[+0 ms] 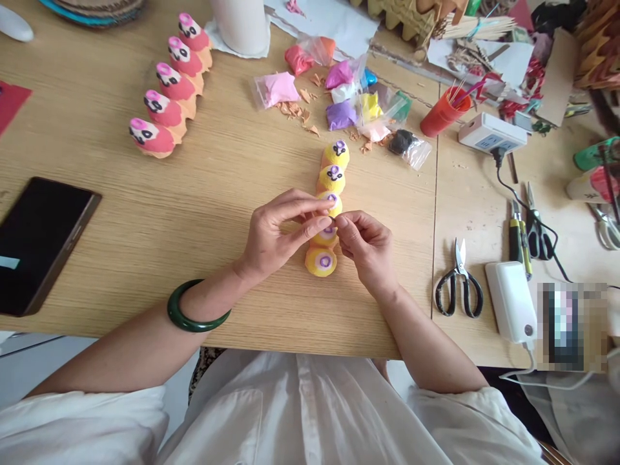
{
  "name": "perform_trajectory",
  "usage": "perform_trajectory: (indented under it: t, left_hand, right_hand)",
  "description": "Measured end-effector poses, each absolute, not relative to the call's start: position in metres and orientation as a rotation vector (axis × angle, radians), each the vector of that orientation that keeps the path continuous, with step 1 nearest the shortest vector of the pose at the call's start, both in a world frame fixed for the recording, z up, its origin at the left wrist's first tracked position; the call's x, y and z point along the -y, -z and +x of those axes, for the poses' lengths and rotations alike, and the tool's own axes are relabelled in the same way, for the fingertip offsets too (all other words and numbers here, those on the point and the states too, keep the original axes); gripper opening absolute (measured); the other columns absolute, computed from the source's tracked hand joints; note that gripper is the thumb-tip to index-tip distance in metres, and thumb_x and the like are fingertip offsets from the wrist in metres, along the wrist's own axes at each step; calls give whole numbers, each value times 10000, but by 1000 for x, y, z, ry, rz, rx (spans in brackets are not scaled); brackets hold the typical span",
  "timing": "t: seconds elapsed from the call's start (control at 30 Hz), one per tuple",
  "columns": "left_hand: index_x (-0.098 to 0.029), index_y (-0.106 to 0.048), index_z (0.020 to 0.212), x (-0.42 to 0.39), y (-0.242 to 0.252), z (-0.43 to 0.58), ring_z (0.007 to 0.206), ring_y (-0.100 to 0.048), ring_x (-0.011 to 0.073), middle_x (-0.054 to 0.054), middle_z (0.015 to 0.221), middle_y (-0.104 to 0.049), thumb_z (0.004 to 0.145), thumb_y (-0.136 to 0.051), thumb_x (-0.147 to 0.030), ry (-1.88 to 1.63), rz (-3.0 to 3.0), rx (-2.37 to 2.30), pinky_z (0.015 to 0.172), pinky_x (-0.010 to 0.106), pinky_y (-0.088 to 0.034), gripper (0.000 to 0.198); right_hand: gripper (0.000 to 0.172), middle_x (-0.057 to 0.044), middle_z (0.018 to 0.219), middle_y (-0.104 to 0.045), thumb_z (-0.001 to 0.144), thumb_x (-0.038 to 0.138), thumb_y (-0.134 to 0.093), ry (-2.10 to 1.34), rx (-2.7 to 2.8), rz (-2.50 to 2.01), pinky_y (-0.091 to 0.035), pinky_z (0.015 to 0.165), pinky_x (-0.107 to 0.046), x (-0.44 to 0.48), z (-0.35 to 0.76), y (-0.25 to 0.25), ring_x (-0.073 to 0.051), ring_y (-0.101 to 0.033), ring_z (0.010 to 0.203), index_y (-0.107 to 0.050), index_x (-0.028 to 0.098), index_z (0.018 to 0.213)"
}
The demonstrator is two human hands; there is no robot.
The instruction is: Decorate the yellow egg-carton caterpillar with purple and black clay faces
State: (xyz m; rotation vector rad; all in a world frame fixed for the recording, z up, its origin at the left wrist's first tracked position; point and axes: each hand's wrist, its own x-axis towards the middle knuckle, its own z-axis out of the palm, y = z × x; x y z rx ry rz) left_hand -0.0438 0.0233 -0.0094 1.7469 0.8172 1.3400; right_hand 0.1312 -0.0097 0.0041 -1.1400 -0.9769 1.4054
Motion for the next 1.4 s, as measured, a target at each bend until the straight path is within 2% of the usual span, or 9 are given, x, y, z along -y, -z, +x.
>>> perform_trajectory:
  t: [0.17,0.43,0.6,0.67,0.9,1.07,1.13,1.23,1.4]
  left_hand:
    - [-248,-855,1007,-24,10,-45,864,-745,138,21,947,-810,995,-770,-320,-1312,1809,-886,749,254,-600,111]
    - [-259,-829,850,-21,7,-45,762,-721,143,7,818,-789,983,-780,-403,-1327,1757,-953,708,284,-594,201]
    - [-267,-845,1071,-20,5,-45,853,-738,144,42,1020,-807,1016,-722,-479,-1270,1629,-973,690,257,-598,251]
    - [-266,-838,1115,-20,6,-45,855,-737,143,46,1040,-798,1019,-712,-490,-1262,1558,-968,662,245,-592,274]
    - [-233,-849,961,-22,8,-44,862,-747,143,27,926,-799,946,-821,-376,-1229,1571,-973,708,231,-612,147]
    - [-240,-855,1001,-22,10,-45,879,-763,165,35,952,-809,938,-818,-435,-1159,1577,-986,731,263,-636,209]
    - [-252,-859,964,-22,10,-45,848,-762,161,25,923,-815,939,-819,-408,-1163,1586,-992,736,268,-639,163]
    - [-267,-861,908,-22,10,-46,794,-751,150,11,875,-818,949,-810,-360,-1202,1634,-1006,739,269,-632,114]
    - [-271,-867,928,-22,10,-47,764,-745,148,7,872,-828,952,-808,-346,-1240,1683,-1044,710,269,-615,99]
  right_hand:
    - [428,30,685,-611,808,606,-887,-1425,1004,-1134,-485,610,-236,10,131,-3,-97,-567,676,-736,206,800]
    - [400,36,672,-617,804,576,-902,-1411,1028,-1159,-493,611,-248,11,130,-3,-94,-548,639,-741,210,800]
    - [440,20,708,-645,805,622,-878,-1426,1028,-1182,-476,578,-247,10,130,1,-102,-558,646,-727,209,806]
    - [450,13,725,-658,802,633,-875,-1424,1024,-1198,-472,572,-248,10,130,2,-105,-562,653,-725,209,809]
    - [417,27,700,-659,810,604,-883,-1375,1027,-1201,-508,613,-257,10,132,2,-92,-546,615,-744,211,818]
    - [434,7,745,-719,811,634,-866,-1296,1104,-1247,-543,640,-269,10,132,2,-106,-587,640,-762,213,842]
    - [426,-5,779,-748,812,628,-868,-1274,1112,-1242,-550,649,-266,10,132,3,-113,-620,673,-767,215,847]
    - [423,-11,799,-762,810,626,-871,-1260,1118,-1232,-540,639,-261,10,132,4,-119,-638,697,-771,218,857]
    - [463,7,762,-732,805,671,-852,-1241,1126,-1264,-483,585,-259,10,131,0,-105,-571,637,-758,226,893]
